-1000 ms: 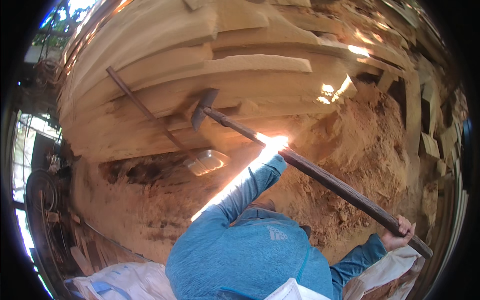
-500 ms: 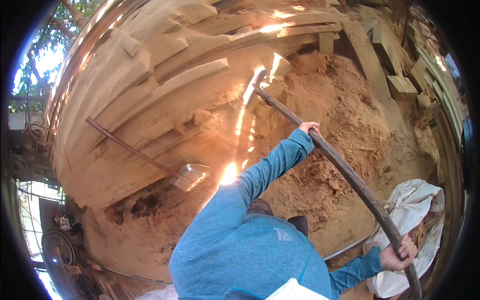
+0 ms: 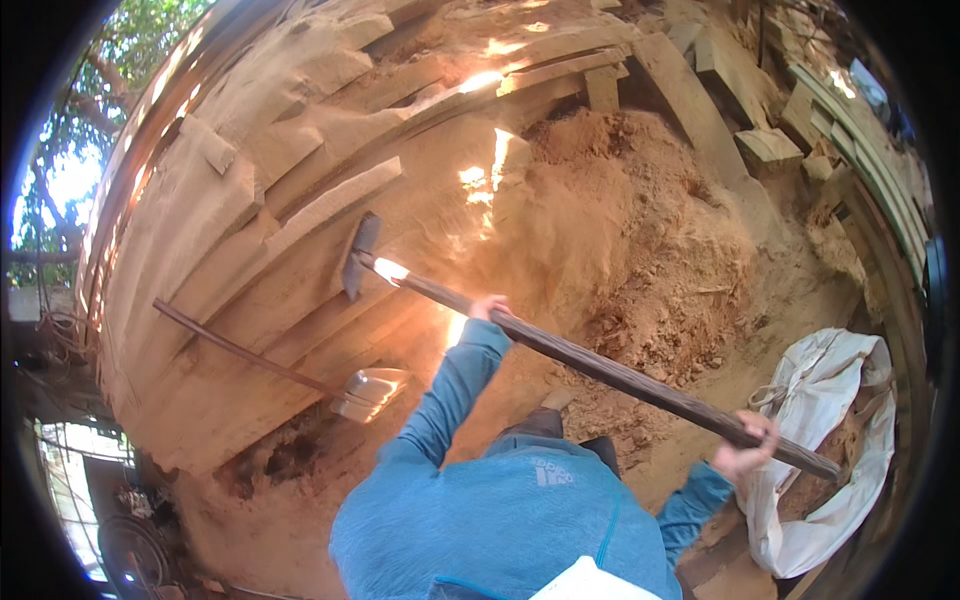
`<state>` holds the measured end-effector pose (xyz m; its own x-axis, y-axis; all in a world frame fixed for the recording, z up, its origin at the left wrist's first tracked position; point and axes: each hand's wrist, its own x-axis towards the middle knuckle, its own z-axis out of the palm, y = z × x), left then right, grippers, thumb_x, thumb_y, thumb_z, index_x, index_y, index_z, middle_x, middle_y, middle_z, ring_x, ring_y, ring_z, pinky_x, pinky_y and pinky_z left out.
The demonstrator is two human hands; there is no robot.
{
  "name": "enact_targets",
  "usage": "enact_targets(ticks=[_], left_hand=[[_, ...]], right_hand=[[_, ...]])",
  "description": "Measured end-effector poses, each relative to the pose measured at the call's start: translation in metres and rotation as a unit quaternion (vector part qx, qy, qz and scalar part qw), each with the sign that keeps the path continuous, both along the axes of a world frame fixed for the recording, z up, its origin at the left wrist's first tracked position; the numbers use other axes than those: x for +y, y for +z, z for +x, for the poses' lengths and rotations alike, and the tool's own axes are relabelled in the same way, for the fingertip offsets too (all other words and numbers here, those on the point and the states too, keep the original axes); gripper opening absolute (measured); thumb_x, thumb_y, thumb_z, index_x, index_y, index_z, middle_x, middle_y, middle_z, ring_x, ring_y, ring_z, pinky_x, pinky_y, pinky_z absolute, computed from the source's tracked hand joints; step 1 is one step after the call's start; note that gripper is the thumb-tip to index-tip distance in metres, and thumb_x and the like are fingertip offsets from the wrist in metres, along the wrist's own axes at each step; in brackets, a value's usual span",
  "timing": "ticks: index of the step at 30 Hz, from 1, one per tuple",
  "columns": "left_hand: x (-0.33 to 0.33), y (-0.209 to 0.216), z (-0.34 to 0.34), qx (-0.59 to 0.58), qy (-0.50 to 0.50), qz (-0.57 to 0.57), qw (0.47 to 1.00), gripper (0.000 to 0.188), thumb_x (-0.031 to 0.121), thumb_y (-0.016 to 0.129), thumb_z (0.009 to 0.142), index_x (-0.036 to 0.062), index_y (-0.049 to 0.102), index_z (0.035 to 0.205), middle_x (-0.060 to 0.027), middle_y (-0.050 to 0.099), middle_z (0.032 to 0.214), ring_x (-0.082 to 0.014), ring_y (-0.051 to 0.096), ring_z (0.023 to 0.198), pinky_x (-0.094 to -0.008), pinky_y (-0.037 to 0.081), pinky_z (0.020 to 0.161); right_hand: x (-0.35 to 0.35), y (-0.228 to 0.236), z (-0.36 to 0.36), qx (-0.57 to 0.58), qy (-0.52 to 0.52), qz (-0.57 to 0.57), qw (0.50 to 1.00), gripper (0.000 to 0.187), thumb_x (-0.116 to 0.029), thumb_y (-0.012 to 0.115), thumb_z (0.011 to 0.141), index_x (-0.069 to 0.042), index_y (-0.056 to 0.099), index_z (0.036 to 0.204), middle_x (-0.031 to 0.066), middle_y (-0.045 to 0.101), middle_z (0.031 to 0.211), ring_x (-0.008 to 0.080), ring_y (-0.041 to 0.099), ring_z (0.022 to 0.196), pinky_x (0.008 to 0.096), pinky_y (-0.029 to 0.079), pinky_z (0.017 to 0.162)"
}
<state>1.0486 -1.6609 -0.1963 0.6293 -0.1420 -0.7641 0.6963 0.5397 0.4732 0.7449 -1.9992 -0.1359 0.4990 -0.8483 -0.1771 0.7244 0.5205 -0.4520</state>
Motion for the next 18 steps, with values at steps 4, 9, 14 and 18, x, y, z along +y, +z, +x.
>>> enact_targets(ticks=[4, 9, 14, 18], left_hand=[[-0.002, -0.008, 0.034, 0.09, 0.025, -0.108, 0.99, 0.028, 0.017, 0.062, 0.074, 0.0159, 0.04, 0.058, 0.0022, 0.044, 0.053, -0.0161, 0.045, 0.049, -0.0357, 0.043, 0.055], [-0.104, -0.011, 0.043, 0.035, -0.1, -0.219, 0.97, 0.022, 0.01, 0.06, 0.077, 0.0127, 0.043, 0.063, 0.0004, 0.046, 0.054, -0.0136, 0.048, 0.05, -0.0288, 0.043, 0.052], [-0.211, 0.007, 0.061, 0.06, -0.199, -0.279, 0.937, 0.02, 0.013, 0.06, 0.079, 0.0107, 0.046, 0.064, 0.0, 0.049, 0.054, -0.0137, 0.049, 0.049, -0.03, 0.045, 0.052], [-0.247, 0.0, 0.03, 0.044, -0.254, -0.169, 0.951, 0.023, 0.017, 0.06, 0.078, 0.0114, 0.047, 0.06, -0.0007, 0.051, 0.054, -0.0155, 0.048, 0.047, -0.0348, 0.045, 0.053]], right_hand=[[-0.013, 0.01, 0.032, 0.021, -0.02, 0.009, 1.0, 0.028, -0.012, 0.055, 0.082, -0.014, 0.037, 0.061, -0.0036, 0.035, 0.055, 0.0096, 0.036, 0.051, 0.0281, 0.039, 0.062], [-0.05, 0.066, -0.008, 0.035, -0.124, -0.102, 0.986, 0.031, -0.007, 0.052, 0.083, -0.014, 0.032, 0.06, -0.0032, 0.032, 0.056, 0.0093, 0.033, 0.052, 0.0268, 0.035, 0.06], [-0.029, 0.103, -0.052, 0.039, -0.238, -0.187, 0.952, 0.034, -0.004, 0.05, 0.081, -0.015, 0.028, 0.057, -0.0022, 0.028, 0.056, 0.0099, 0.03, 0.054, 0.027, 0.032, 0.063], [-0.019, 0.099, -0.087, 0.042, -0.294, -0.304, 0.905, 0.031, -0.005, 0.049, 0.076, -0.015, 0.028, 0.057, -0.0021, 0.024, 0.056, 0.0098, 0.029, 0.053, 0.0262, 0.027, 0.059]])
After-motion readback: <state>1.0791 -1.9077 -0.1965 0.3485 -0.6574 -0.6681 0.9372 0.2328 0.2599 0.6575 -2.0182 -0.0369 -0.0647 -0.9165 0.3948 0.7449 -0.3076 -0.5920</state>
